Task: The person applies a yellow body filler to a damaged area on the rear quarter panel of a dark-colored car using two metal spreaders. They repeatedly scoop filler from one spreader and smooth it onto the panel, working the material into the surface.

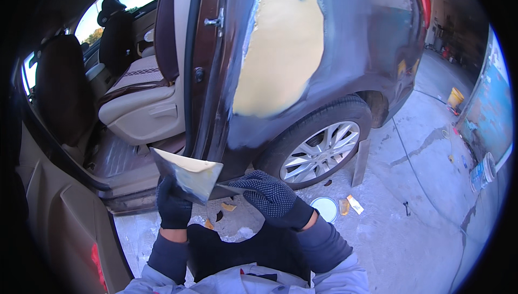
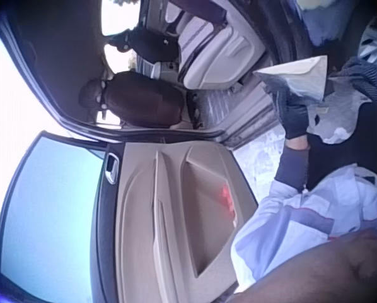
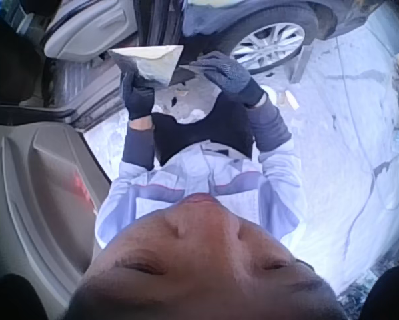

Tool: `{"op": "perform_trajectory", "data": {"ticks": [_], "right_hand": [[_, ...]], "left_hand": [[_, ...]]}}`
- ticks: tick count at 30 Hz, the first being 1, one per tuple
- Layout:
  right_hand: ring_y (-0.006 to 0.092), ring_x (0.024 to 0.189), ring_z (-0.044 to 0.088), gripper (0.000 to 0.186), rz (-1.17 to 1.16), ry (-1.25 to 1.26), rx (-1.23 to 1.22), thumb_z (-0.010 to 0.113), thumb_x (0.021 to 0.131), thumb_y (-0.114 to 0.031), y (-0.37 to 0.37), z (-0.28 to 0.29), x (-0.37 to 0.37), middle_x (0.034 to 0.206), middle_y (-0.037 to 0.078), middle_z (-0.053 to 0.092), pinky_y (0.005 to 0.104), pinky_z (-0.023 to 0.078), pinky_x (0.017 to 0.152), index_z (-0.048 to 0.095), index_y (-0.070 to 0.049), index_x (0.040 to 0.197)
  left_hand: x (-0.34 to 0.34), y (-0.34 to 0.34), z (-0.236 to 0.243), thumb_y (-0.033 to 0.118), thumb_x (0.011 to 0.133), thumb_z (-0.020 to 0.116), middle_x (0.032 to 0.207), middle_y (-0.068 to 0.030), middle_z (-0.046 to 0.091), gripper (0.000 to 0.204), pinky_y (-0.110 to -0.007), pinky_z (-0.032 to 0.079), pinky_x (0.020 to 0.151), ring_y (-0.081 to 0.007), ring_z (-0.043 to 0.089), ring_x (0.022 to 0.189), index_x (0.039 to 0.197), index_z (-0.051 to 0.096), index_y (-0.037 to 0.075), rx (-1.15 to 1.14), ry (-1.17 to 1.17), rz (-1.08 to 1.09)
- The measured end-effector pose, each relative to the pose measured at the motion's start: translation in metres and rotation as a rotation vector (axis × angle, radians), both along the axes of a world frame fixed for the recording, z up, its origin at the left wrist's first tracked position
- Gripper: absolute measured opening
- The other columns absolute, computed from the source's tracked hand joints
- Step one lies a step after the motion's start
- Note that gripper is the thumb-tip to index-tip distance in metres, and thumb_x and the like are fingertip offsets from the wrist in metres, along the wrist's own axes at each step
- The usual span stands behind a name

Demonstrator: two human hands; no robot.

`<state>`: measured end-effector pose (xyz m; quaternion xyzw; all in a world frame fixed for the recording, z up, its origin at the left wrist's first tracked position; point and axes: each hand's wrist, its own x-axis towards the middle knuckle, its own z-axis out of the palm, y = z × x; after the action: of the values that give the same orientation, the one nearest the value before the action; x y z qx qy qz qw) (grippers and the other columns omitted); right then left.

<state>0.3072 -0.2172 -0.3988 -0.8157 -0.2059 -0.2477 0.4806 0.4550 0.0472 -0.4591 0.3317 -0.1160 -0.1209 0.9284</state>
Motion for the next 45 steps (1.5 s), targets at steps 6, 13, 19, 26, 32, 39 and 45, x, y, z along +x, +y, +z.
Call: {"op": "perform_trajectory", "data": {"ticks": [6,13,19,26,32,39,45], "right_hand": [[0.0404,0.110,0.064,0.044,-0.967,-0.342,-0.071,0.057,0.092,0.002,-0.079,0.009,0.017,0.118,0.022,0.069,0.0481,0.051,0.101,0.070,-0.006,0.133],[0.0374,0.112,0.063,0.050,-1.244,-0.584,-0.384,0.058,0.088,0.004,-0.155,0.031,0.051,0.119,0.019,0.069,0.0469,0.049,0.101,0.072,-0.009,0.134],[0.0375,0.113,0.062,0.051,-1.176,-0.624,-0.392,0.060,0.085,0.004,-0.159,0.027,0.061,0.120,0.018,0.068,0.0476,0.049,0.103,0.075,-0.010,0.131],[0.0398,0.116,0.061,0.054,-1.068,-0.549,-0.478,0.060,0.083,0.004,-0.145,0.015,0.056,0.124,0.020,0.067,0.0496,0.047,0.106,0.073,-0.010,0.134],[0.0391,0.118,0.059,0.056,-1.048,-0.472,-0.547,0.061,0.082,0.004,-0.129,0.005,0.056,0.126,0.018,0.066,0.0517,0.046,0.106,0.072,-0.010,0.135],[0.0401,0.118,0.059,0.061,-1.009,-0.441,-0.581,0.063,0.078,0.003,-0.104,-0.008,0.058,0.126,0.017,0.064,0.0534,0.047,0.103,0.070,-0.012,0.137],[0.0404,0.120,0.058,0.064,-0.997,-0.440,-0.551,0.063,0.077,0.000,-0.075,-0.021,0.069,0.126,0.019,0.063,0.0548,0.044,0.103,0.067,-0.012,0.140]], "left_hand": [[-0.005,-0.004,0.001,0.026,0.101,0.059,0.143,-0.0144,0.062,0.051,-0.047,0.042,0.118,-0.0318,0.058,0.134,0.146,0.053,0.002,-0.098,0.086,-0.161],[-0.012,-0.002,-0.009,0.028,0.099,0.061,0.143,-0.0147,0.063,0.054,-0.049,0.043,0.118,-0.0324,0.059,0.134,0.146,0.053,0.002,-0.080,0.067,-0.205],[-0.010,0.005,-0.018,0.028,0.098,0.061,0.143,-0.0143,0.063,0.056,-0.049,0.042,0.119,-0.0325,0.059,0.135,0.147,0.053,0.002,-0.059,0.107,-0.178],[-0.006,0.004,-0.027,0.029,0.097,0.062,0.143,-0.0137,0.063,0.056,-0.048,0.042,0.119,-0.0317,0.059,0.134,0.146,0.054,0.003,-0.032,0.154,-0.187],[-0.003,-0.001,-0.032,0.029,0.096,0.062,0.140,-0.0124,0.065,0.053,-0.047,0.043,0.117,-0.0307,0.060,0.132,0.143,0.057,0.004,-0.020,0.182,-0.211],[-0.003,-0.004,-0.033,0.029,0.096,0.062,0.136,-0.0114,0.066,0.051,-0.046,0.044,0.115,-0.0299,0.061,0.129,0.140,0.058,0.003,0.001,0.203,-0.211],[-0.002,-0.002,-0.031,0.028,0.096,0.063,0.135,-0.0121,0.066,0.049,-0.047,0.044,0.115,-0.0301,0.061,0.129,0.138,0.059,0.003,-0.008,0.224,-0.225]]}}
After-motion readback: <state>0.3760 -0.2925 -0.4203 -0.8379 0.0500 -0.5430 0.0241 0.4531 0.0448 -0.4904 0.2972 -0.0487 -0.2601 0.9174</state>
